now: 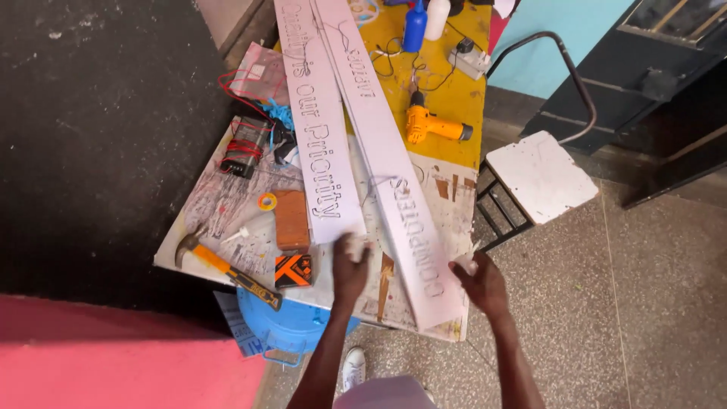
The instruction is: Gathering and organizing various small tools and materials into a bucket from a production table.
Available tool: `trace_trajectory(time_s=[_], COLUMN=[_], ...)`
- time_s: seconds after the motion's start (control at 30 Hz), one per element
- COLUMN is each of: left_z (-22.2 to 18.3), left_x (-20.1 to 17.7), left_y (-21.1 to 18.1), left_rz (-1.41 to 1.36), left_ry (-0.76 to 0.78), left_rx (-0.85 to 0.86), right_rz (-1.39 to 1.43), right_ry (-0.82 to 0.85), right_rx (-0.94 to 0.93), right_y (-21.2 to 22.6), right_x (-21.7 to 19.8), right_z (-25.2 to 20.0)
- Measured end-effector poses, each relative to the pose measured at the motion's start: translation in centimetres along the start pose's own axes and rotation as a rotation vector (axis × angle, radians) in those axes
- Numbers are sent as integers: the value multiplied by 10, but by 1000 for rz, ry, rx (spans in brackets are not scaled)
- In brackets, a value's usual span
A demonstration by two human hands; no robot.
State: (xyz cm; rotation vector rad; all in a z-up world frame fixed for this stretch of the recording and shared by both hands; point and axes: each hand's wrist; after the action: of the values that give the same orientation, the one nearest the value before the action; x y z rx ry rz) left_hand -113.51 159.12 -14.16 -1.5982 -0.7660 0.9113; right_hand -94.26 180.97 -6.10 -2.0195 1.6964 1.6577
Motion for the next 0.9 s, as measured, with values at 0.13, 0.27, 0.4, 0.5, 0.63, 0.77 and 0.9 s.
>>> trace_trajectory(time_s=[0.13, 0.27, 0.4, 0.5, 0.63, 0.77, 0.9], left_z=[-6, 2, 14, 13, 6, 22, 49], left_x=[-12, -14, -8, -22, -28, -24, 0], left_y=[-4, -3, 35, 27, 1, -21, -50], left_rz=[-484, -612, -722, -910, -948, -1207, -1065], left_ry=[-233, -359, -418, -445, -489, -306, 28], left_rx=[-181, -146, -49, -165, -191, -63, 29], right_rz=[314, 675, 760, 728, 848, 851, 954], right_ry=[77, 380, 429, 436, 484, 451, 306], right_rx=[-110, -171, -222, -111, -80, -126, -193], right_y=[38, 107, 123, 162, 170, 180, 173], right_x=[33, 80, 146, 135, 98, 41, 6], right_z=[2, 39, 114, 112, 106, 104, 107])
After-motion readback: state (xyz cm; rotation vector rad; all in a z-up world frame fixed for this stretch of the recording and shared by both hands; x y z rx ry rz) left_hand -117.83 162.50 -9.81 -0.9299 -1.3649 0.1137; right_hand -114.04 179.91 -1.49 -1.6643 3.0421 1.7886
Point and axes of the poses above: each hand's wrist, its own z-axis towards the middle knuckle, its own x-axis out of the palm, y = z × x, and after that the axes turned 14 degrees about y, right-handed
